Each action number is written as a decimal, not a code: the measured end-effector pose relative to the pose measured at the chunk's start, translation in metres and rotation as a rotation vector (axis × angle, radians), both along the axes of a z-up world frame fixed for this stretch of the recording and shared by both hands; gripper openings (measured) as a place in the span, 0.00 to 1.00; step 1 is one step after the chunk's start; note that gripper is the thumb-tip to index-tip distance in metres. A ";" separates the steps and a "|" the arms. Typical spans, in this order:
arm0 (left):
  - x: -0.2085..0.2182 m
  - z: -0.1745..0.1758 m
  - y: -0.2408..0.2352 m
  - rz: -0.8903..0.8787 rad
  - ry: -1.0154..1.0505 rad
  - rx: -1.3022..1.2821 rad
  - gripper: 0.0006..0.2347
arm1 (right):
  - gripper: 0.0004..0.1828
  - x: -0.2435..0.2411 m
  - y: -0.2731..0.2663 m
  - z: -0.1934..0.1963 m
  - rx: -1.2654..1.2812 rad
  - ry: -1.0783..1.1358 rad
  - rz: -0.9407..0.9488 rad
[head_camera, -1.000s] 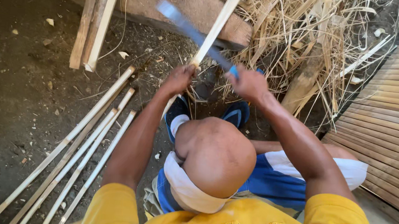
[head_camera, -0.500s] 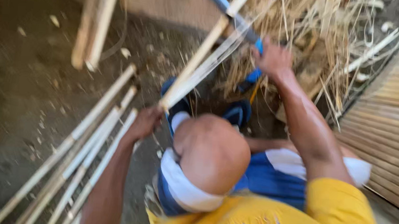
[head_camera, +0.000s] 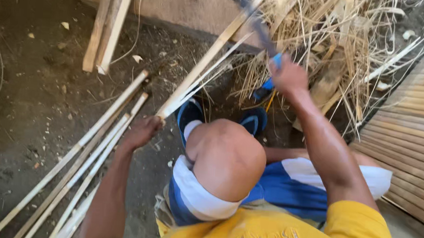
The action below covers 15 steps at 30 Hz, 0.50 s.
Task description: The person sits on the ground and uses a machete to shave thin strips from bamboo sticks. They hold each stick with the left hand and repeatedly draw the blade along its length to remove the outer layer, then place the finished stick aside.
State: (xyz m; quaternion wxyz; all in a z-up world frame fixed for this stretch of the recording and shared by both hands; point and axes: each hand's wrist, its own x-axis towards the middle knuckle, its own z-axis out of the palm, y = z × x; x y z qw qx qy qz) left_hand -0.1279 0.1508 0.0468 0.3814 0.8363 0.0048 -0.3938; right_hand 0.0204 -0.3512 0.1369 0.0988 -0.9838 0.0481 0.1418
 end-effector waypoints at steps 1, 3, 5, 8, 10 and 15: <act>0.011 -0.009 -0.010 0.027 -0.009 -0.028 0.26 | 0.28 0.003 0.005 -0.001 -0.032 0.076 0.081; 0.018 -0.012 -0.015 0.131 0.041 -0.106 0.25 | 0.30 -0.020 0.017 -0.010 -0.097 0.275 0.236; 0.018 -0.011 -0.011 0.295 0.136 -0.205 0.23 | 0.29 -0.017 -0.003 -0.021 0.036 0.052 -0.129; 0.029 0.004 -0.022 0.068 -0.194 0.071 0.23 | 0.29 -0.003 -0.022 -0.042 0.189 -0.183 -0.371; 0.046 0.012 -0.048 0.081 -0.245 0.168 0.23 | 0.30 -0.026 -0.025 -0.056 0.302 -0.115 -0.469; 0.120 0.042 -0.120 0.102 -0.236 0.263 0.17 | 0.23 -0.051 0.008 -0.075 0.508 -0.204 -0.490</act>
